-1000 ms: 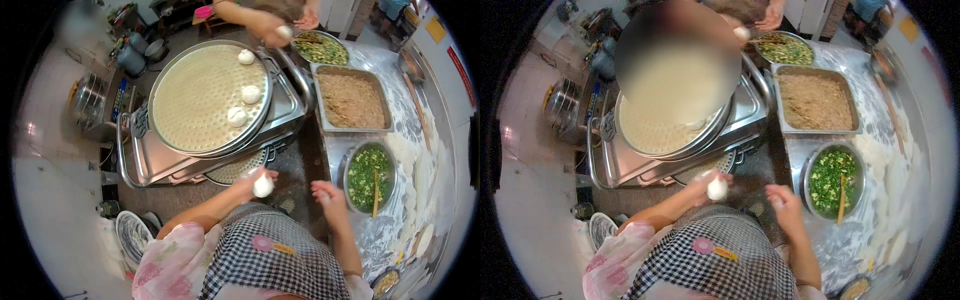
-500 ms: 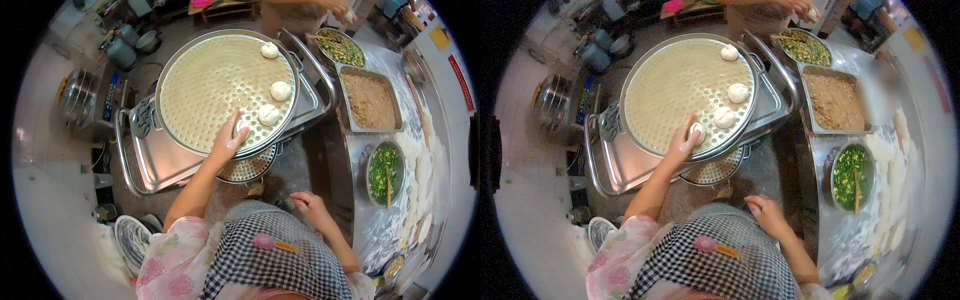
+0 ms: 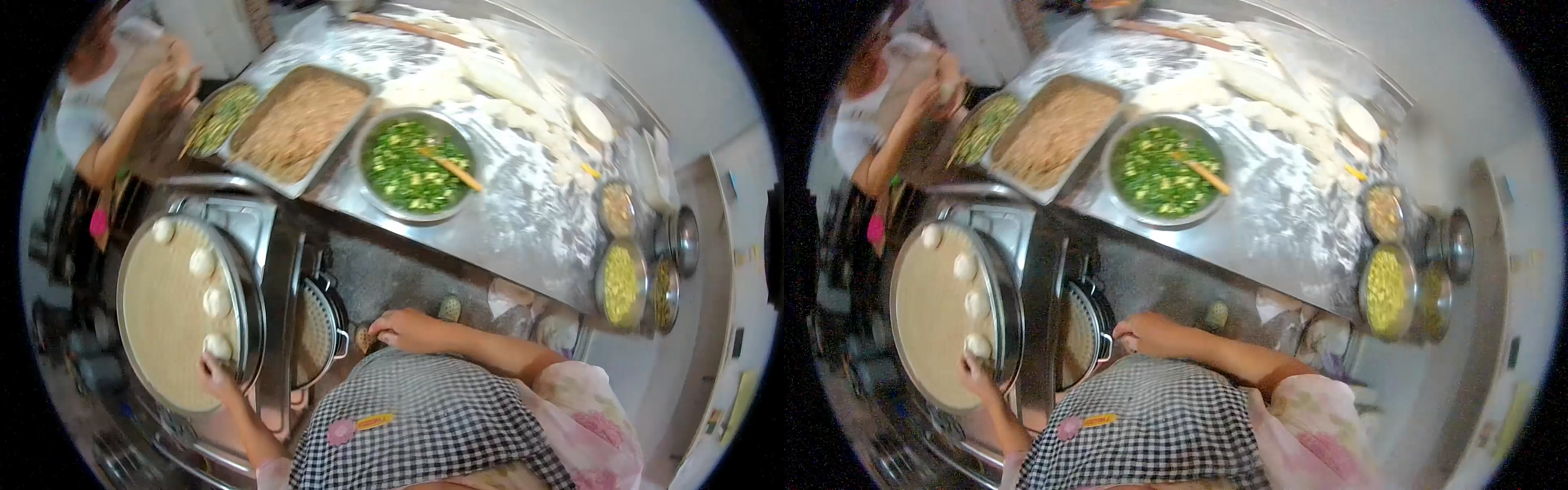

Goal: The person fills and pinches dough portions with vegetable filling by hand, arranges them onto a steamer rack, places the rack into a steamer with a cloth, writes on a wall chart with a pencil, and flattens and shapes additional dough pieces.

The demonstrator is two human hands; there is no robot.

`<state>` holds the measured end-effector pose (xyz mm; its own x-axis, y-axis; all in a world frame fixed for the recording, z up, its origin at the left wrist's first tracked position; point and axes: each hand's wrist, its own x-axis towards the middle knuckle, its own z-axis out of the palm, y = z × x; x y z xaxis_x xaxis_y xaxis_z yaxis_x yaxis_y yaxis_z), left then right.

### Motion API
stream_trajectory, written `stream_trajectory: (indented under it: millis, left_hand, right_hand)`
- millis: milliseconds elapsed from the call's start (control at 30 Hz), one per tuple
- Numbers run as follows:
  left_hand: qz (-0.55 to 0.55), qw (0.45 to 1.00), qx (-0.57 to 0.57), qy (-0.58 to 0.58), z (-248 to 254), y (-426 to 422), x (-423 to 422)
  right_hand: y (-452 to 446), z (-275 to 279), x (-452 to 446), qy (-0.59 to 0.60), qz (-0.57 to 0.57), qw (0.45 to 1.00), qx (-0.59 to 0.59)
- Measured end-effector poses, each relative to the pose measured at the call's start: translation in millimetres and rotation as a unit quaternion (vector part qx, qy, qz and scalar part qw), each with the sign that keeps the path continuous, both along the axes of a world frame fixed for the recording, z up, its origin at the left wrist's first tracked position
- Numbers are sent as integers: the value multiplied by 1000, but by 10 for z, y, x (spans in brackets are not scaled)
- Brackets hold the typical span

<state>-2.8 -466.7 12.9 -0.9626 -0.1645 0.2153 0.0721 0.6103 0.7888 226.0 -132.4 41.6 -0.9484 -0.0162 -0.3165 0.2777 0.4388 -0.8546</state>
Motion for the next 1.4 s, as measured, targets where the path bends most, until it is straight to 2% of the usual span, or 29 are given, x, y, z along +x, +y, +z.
stream_trajectory:
  millis: [33,133,233,267,300,333,400,433,467,567,667,767,833,867,933,1033,1167,1267,1400]
  left_hand:
    - [10,997,56,-47,-12,-54,-41]
    - [20,976,-130,174,-49,166,-166]
    - [-141,979,20,143,232,1514,25]
    - [-297,937,74,167,482,2262,336]
    - [-391,902,-42,176,496,2747,472]
    - [-499,853,-49,146,612,3412,816]
    - [-696,700,-28,157,603,4574,1428]
    - [-753,642,-83,121,639,5095,1724]
    - [-771,606,-70,182,467,5571,1953]
    - [-783,605,-35,138,197,6746,2628]
    - [-770,601,-124,172,-54,7418,2981]
    - [-786,579,-130,175,-191,7568,2977]
    - [-789,587,-90,158,-178,7354,2831]
    - [-788,592,-70,150,-124,7159,2737]
    - [-766,611,-116,164,-31,6578,2523]
    - [-745,635,-166,120,-260,5766,2264]
    - [-692,685,-96,208,-154,5698,2474]
    - [-740,647,-36,181,-398,5859,2443]
    - [-755,628,-116,151,-445,5541,2320]
  right_hand:
    - [70,-17,82,2,-14,1000,7]
    - [511,30,483,29,-83,996,2]
    - [968,-8,1037,34,-167,985,3]
    - [1114,-42,1223,32,-192,981,4]
    - [1252,-39,1408,32,-229,973,2]
    - [1384,-7,1613,30,-264,964,0]
    - [1571,34,1986,21,-322,946,1]
    - [1660,65,2171,13,-347,938,8]
    - [1728,98,2328,5,-371,928,16]
    - [1928,225,2729,-20,-413,910,-26]
    - [2074,175,3043,-4,-423,906,-24]
    - [2250,216,3153,-32,-410,910,-49]
    - [2343,122,3159,1,-410,910,-61]
    - [2391,91,3147,18,-407,911,-68]
    - [2543,144,3074,7,-371,927,-52]
    - [2699,53,2876,3,-329,942,-64]
    - [2739,48,2582,13,-272,961,-50]
    - [2769,147,2458,24,-239,971,-7]
    - [2813,250,2474,-4,-233,972,18]
